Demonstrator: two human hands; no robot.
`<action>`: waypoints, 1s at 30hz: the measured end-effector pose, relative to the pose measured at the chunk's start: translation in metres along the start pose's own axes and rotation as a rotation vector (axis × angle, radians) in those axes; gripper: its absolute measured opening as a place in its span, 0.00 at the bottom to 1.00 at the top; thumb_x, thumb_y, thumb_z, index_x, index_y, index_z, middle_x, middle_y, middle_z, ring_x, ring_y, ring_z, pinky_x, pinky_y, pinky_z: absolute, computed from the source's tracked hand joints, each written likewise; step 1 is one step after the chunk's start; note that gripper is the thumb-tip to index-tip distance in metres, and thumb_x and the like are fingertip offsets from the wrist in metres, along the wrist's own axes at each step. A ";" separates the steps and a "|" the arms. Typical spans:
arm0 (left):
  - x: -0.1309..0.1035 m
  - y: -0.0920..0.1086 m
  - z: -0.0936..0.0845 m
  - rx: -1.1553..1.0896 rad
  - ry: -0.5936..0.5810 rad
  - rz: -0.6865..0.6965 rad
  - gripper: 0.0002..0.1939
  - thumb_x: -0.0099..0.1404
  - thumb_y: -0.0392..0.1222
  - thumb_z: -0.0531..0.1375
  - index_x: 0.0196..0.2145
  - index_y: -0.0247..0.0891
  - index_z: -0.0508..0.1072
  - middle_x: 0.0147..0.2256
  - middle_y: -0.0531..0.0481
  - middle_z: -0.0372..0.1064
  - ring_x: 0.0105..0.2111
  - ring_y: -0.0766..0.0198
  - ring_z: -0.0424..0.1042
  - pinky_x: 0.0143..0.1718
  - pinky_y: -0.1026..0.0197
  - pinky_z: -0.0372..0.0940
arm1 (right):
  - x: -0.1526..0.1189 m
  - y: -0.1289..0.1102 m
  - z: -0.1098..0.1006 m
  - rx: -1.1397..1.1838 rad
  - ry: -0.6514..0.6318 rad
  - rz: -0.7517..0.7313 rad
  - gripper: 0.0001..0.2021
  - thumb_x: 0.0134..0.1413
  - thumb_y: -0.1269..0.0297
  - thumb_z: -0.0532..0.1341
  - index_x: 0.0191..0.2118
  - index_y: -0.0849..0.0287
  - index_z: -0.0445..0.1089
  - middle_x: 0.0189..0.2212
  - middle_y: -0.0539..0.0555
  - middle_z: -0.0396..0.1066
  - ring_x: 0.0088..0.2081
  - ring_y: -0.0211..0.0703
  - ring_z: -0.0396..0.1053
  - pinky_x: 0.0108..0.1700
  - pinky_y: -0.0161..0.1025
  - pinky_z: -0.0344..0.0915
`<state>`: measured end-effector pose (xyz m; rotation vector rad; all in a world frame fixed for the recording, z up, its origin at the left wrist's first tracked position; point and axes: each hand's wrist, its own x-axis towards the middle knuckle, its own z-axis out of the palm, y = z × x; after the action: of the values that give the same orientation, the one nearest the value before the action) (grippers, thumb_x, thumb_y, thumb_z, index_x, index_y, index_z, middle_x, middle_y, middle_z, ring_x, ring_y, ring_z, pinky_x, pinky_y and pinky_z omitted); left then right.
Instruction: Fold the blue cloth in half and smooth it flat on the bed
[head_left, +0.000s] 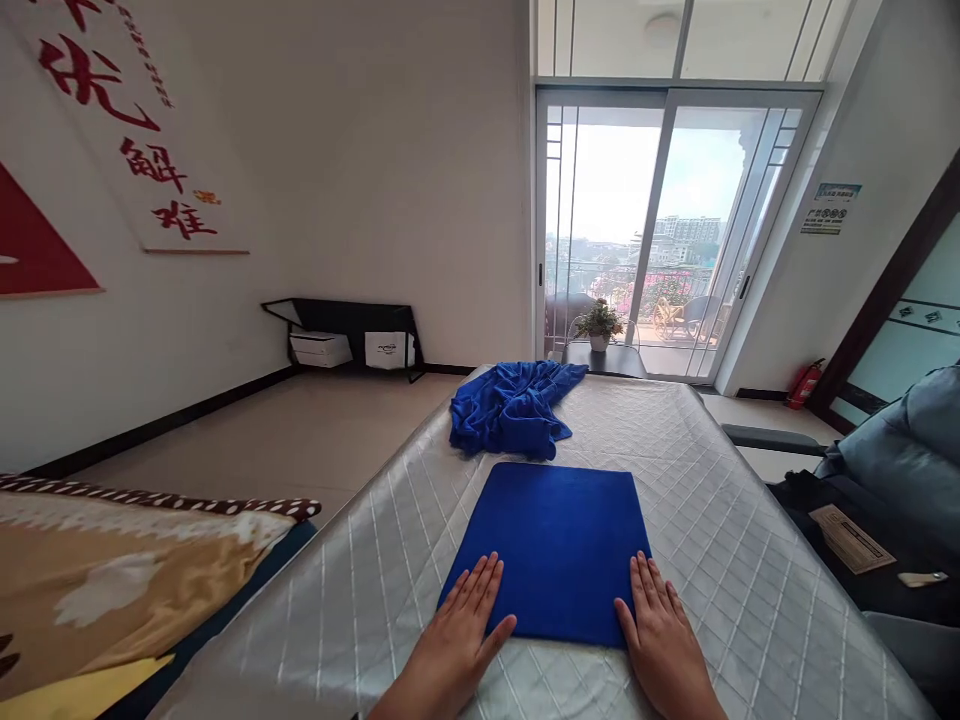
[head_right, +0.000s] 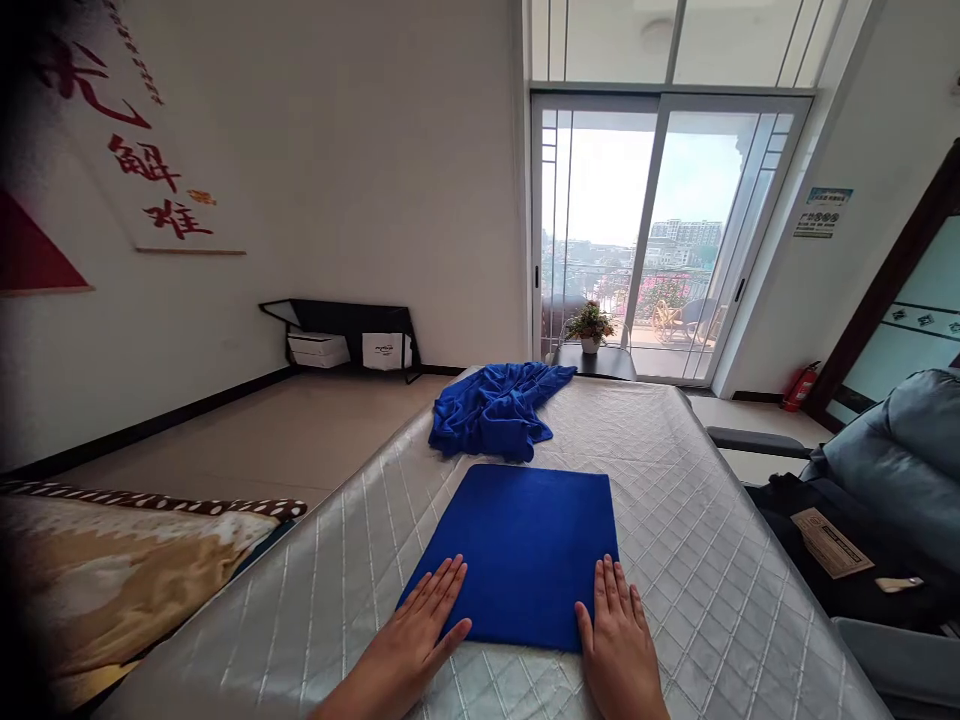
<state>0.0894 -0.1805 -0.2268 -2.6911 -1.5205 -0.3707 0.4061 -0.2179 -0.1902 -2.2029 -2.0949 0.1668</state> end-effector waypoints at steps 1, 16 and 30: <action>-0.006 -0.006 0.003 0.013 0.020 -0.011 0.37 0.74 0.60 0.43 0.70 0.41 0.31 0.70 0.45 0.40 0.68 0.53 0.49 0.65 0.47 0.53 | 0.001 0.000 0.000 -0.017 -0.008 0.006 0.34 0.67 0.50 0.38 0.71 0.66 0.43 0.71 0.53 0.34 0.71 0.46 0.34 0.71 0.50 0.38; -0.018 -0.007 -0.014 -0.039 0.115 -0.105 0.35 0.73 0.59 0.48 0.69 0.36 0.49 0.66 0.44 0.53 0.64 0.51 0.58 0.61 0.46 0.63 | 0.008 -0.004 -0.016 -0.196 -0.027 -0.008 0.33 0.67 0.51 0.41 0.70 0.66 0.45 0.70 0.57 0.38 0.71 0.51 0.37 0.70 0.54 0.35; -0.020 0.006 -0.030 -0.025 0.351 -0.231 0.19 0.73 0.50 0.51 0.48 0.40 0.79 0.48 0.46 0.77 0.49 0.54 0.76 0.49 0.50 0.73 | 0.109 0.004 -0.004 -0.103 -0.002 0.087 0.34 0.68 0.51 0.38 0.71 0.68 0.38 0.72 0.58 0.35 0.72 0.48 0.32 0.70 0.50 0.34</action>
<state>0.0784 -0.2048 -0.2011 -2.3067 -1.7188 -0.8241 0.4161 -0.1088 -0.1880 -2.3549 -2.0532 0.0692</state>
